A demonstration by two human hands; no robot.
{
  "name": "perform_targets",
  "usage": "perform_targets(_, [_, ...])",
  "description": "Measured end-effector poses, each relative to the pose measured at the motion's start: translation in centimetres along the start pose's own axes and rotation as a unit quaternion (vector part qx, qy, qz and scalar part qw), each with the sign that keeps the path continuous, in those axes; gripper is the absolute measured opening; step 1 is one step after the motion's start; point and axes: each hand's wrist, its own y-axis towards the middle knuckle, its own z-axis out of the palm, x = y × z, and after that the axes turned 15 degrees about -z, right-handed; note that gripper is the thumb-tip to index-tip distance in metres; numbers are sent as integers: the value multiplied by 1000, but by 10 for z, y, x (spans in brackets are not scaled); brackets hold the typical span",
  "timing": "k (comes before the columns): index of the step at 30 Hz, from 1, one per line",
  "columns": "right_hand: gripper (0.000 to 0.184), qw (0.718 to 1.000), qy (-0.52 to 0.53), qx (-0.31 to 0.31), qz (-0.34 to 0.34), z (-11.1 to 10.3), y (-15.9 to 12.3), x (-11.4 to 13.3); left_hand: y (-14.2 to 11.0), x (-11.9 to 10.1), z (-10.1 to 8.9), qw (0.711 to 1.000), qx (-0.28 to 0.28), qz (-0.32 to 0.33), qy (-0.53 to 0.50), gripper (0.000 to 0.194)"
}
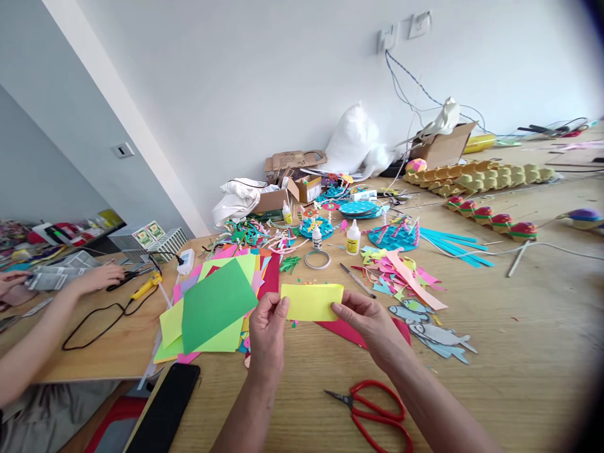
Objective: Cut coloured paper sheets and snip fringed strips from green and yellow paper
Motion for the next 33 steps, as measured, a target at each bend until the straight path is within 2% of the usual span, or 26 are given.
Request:
perform_targets(6, [29,997,-41,-61,-34,-1,5,2,-2,7,-2,999,-4,-27,18,25])
perform_targets(10, [31,996,-61,-62,-34,-4,6,0,-1,9,-2,999,-9,-32,9,26])
perform_targets(17, [31,997,-78,-4,-15,-3,2,1,0,4,0,999,-10,-35,-21,26])
perform_targets(23, [38,993,-111,-22,-24,-3,0,-8,6,7,-2,997,21,-5,-75,18])
perform_targets(28, [31,993,-119,13,-5,-2,-4,-11,8,7,-4,996,2,6,-93,18])
perform_targets(33, [28,990,-132,48,1,-4,-8,-12,7,1,-7,996,-10,-15,-82,25])
